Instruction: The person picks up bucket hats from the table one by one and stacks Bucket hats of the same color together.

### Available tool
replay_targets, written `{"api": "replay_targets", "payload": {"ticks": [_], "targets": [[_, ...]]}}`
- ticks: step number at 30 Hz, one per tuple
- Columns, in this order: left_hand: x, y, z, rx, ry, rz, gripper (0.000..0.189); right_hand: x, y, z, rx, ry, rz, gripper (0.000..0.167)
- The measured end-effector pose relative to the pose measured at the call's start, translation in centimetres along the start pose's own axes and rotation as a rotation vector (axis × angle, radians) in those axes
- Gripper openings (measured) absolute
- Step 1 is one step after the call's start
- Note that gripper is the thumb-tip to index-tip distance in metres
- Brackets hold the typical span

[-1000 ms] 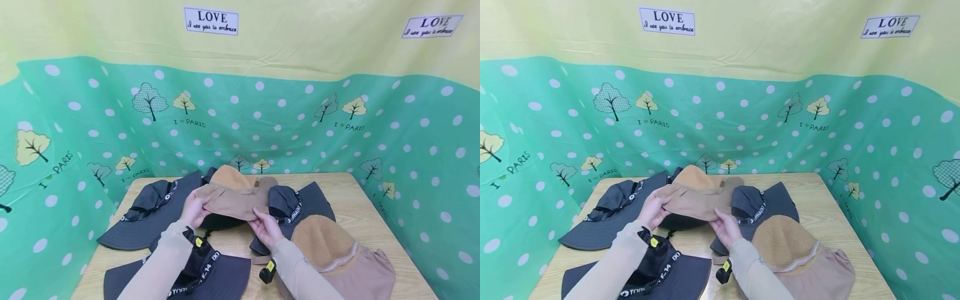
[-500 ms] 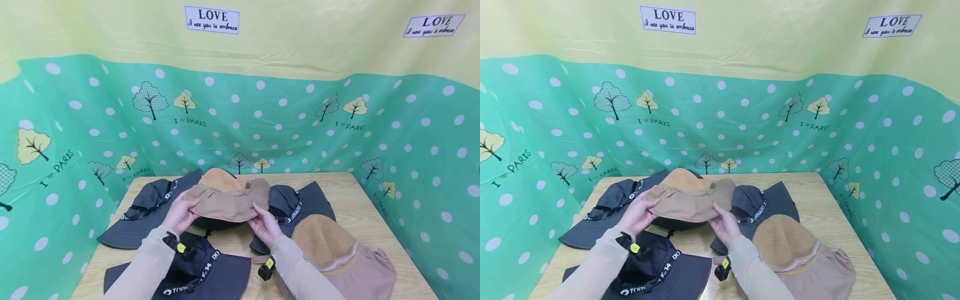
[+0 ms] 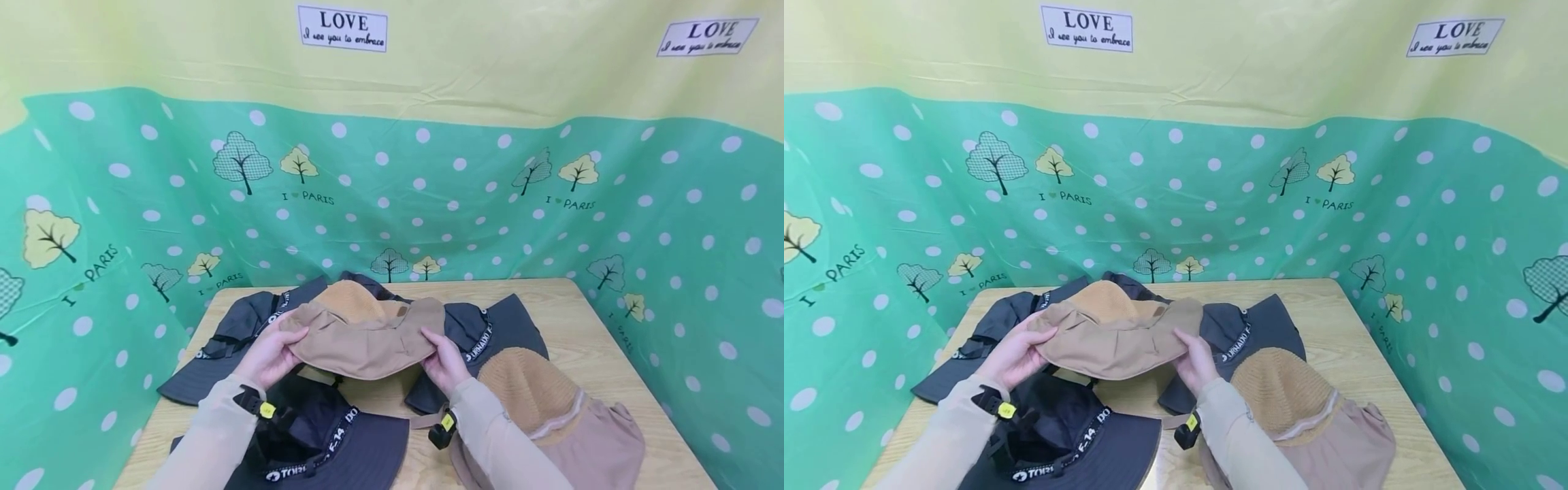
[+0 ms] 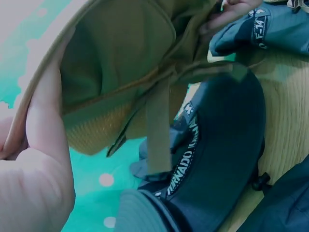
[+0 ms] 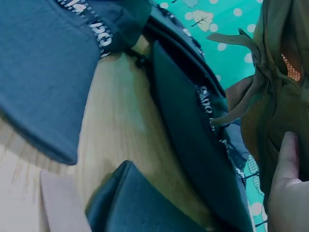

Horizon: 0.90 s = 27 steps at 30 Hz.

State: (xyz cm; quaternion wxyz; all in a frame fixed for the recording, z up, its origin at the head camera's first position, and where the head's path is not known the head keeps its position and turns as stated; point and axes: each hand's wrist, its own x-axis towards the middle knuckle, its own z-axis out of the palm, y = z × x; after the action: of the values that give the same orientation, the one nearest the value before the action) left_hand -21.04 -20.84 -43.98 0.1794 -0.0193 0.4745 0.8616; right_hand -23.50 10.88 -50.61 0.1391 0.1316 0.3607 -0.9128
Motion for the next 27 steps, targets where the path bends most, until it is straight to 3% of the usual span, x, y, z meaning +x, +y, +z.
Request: {"api": "replay_targets", "payload": {"ticks": [3, 11, 19, 24, 27], "targets": [[-0.2, 0.1, -0.2, -0.024, -0.047, -0.004, 0.046, 0.0, -0.5, 0.0, 0.003, 0.021, 0.006, 0.033], [-0.6, -0.6, -0.5, -0.038, -0.158, -0.003, 0.043, -0.2, -1.8, -1.4, -0.118, 0.062, -0.004, 0.047], [-0.5, -1.0, -0.6, 0.016, -0.150, 0.021, 0.043, -0.7, -3.6, -2.5, -0.217, 0.066, -0.056, 0.040], [-0.2, -0.7, -0.4, 0.070, -0.112, 0.009, 0.042, -1.3, -5.0, -2.9, -0.211, 0.040, -0.075, 0.049], [-0.1, -0.4, -0.3, 0.121, -0.086, 0.013, 0.040, -1.6, -6.0, -3.1, -0.177, 0.026, -0.092, 0.044]]}}
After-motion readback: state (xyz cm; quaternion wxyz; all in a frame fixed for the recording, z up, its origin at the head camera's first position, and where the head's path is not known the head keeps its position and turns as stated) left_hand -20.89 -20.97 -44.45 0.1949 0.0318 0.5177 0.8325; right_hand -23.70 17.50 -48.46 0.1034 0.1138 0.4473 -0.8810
